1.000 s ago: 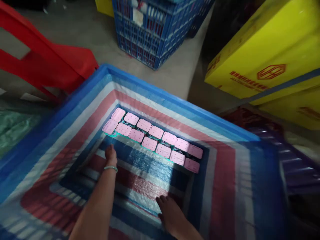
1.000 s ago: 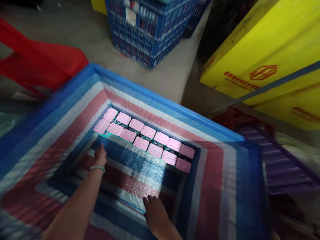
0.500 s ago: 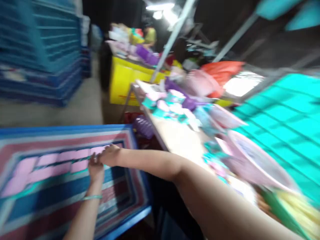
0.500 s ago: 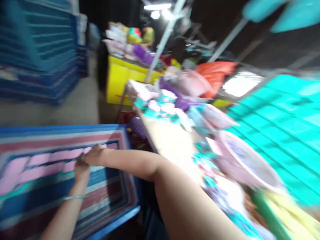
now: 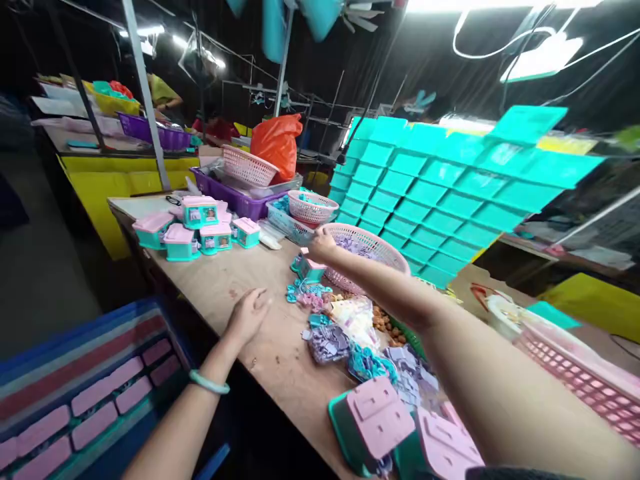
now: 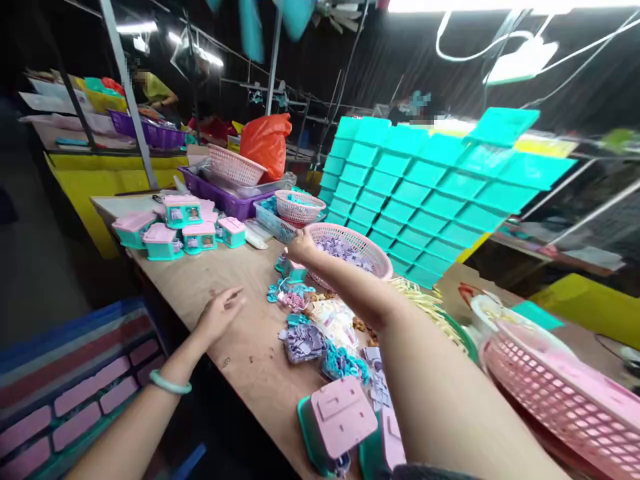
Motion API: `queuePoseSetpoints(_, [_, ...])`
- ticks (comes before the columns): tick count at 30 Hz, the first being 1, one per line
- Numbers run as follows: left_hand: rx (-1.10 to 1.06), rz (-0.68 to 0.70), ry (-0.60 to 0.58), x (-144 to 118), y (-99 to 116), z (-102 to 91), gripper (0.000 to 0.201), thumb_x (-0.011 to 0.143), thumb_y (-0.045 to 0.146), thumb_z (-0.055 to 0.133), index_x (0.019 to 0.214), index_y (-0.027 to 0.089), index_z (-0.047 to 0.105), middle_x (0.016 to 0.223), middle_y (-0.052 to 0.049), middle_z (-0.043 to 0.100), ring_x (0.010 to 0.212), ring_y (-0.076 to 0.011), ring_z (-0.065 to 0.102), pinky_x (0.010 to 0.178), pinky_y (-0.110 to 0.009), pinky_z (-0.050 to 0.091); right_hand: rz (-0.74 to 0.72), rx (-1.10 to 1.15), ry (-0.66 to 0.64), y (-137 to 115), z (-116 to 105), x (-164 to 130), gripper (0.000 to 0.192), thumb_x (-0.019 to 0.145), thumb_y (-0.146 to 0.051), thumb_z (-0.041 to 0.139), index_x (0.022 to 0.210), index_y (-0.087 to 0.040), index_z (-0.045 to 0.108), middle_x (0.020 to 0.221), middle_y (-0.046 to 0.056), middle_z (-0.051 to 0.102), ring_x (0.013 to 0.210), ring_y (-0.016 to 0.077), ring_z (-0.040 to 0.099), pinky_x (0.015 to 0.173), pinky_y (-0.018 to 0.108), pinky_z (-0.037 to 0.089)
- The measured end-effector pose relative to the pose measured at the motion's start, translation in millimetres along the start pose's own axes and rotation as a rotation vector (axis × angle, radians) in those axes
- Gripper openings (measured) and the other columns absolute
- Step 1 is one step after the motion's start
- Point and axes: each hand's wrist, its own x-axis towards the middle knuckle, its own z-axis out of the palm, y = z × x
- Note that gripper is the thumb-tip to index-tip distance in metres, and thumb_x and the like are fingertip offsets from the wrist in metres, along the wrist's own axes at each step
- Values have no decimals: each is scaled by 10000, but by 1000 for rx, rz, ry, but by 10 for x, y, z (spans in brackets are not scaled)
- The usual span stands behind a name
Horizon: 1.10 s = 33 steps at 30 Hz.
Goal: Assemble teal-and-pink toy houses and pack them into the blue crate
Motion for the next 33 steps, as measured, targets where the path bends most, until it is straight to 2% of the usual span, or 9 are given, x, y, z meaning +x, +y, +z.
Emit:
queuePoseSetpoints(3, [125,-8,-34,126,-73,39,345,824,297,687,1150,188,717,1245,-114,739,1187,-272,690,1050,-412,551,108,-48,-137,196,321,30,518,935,-463,666,1348,-153,622,1488,171,542,1470,413,356,1202,680,193])
queuePoseSetpoints(6, [291,-71,18,305,-252,-319,398,787,246,719,1180,184,695,1337,-123,681,1282,-282,631,1138,-407,483,128,-35,-170,171,544,99,672,849,-525,704,1349,-83,626,1464,255,555,1515,511,202,1191,709,38])
queuePoseSetpoints(9, [453,-172,143,579,-433,-870,526,778,230,727,1287,149,624,1451,-178,573,1403,-325,515,1213,-433,388,135,14,-172,147,646,187,793,770,-573,749,1350,-58,584,1355,295,613,1419,513,387,1164,665,183])
queuePoseSetpoints(13, [599,-289,334,1056,-591,-1435,727,830,366,711,1458,116,445,1536,-238,433,1514,-386,326,1256,-516,264,139,112,-187,173,601,367,725,720,-507,785,1272,-101,549,1138,231,698,1124,409,652,1031,525,401])
queuePoseSetpoints(19, [669,-379,417,1721,-734,-1624,849,836,464,708,1524,137,333,1564,-250,395,1505,-397,335,1234,-546,267,-127,324,-140,-258,498,653,729,743,-459,797,1324,-186,452,1271,163,646,1116,283,649,897,323,490])
queuePoseSetpoints(22, [669,-421,395,1887,-799,-1641,834,814,480,721,1501,151,382,1537,-256,436,1435,-433,438,1166,-566,371,-265,375,-205,-591,535,838,804,665,-446,873,1323,-191,489,1255,146,662,1091,287,659,901,337,511])
queuePoseSetpoints(26, [672,-455,358,1876,-838,-1730,723,806,454,708,1431,168,485,1463,-234,526,1362,-439,524,1119,-563,426,-467,437,-285,-813,319,1427,913,646,-499,892,1420,-216,497,1419,140,588,1288,336,580,1056,410,484])
queuePoseSetpoints(30, [669,-472,313,1683,-824,-1875,759,784,463,709,1444,170,478,1444,-229,541,1338,-446,546,1072,-561,474,-461,419,46,-1098,-73,2386,1032,732,-440,847,1572,-158,318,1625,181,364,1478,342,396,1207,442,363])
queuePoseSetpoints(33, [646,-449,228,1496,-777,-1993,873,725,415,758,1480,129,426,1433,-233,544,1336,-423,553,1057,-508,505,-421,388,91,-1454,-165,2972,1100,680,-265,863,1595,-141,265,1669,197,268,1523,402,288,1219,516,330])
